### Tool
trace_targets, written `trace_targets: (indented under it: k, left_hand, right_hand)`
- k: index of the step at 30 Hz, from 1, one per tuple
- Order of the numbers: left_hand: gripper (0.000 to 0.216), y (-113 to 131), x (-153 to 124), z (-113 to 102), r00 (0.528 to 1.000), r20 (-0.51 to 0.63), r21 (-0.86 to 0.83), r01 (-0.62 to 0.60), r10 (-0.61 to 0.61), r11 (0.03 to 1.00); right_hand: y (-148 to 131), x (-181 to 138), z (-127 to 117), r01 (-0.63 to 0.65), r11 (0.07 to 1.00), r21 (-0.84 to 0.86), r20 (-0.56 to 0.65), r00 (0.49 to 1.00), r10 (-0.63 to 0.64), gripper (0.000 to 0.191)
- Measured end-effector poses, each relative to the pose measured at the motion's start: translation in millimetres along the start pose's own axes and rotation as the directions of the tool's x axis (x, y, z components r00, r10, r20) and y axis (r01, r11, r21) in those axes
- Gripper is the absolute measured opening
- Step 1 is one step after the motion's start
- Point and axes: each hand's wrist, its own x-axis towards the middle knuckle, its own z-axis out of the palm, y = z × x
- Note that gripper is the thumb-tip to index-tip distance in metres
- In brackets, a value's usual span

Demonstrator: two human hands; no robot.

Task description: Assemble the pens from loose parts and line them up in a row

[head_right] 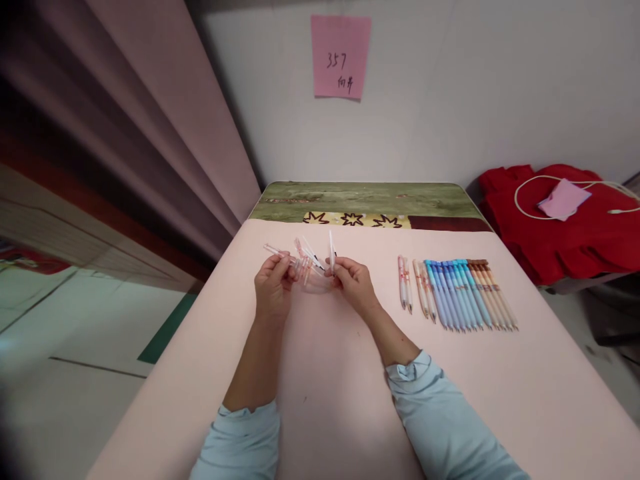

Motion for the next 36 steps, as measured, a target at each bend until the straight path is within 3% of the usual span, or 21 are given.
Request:
trace_targets:
  k: [5, 11, 25, 36]
  left_hand:
    - [0.021, -3, -3, 2, 0.996, 0.081, -0.017, 0.04, -0.039, 0.999]
    - [0.02, -2, -3, 2, 0.993, 0.091, -0.028, 0.074, -0.071, 0.997]
    - [0.021, -2, -1, -1, 0.996, 0.016, -0.079, 0.09, -0.089, 0.993]
    - [0.025, 0, -1, 1, 0.998, -0.042, 0.009, 0.046, -0.045, 0.999]
  right_hand:
    - [-8, -4, 0, 0.029, 0.99, -0.141, 0.093, 0.996, -0.016, 0.03]
    - [-13, -8, 1, 0.142, 0.953, -0.268, 0.2, 0.976, -0.089, 0.024]
    - [-10, -7, 0, 0.135, 0.933, -0.333, 0.249, 0.967, -0.051, 0.026]
    - [-6, -7, -2, 0.135, 0.927, -0.349, 0.242, 0.969, -0.05, 0.027]
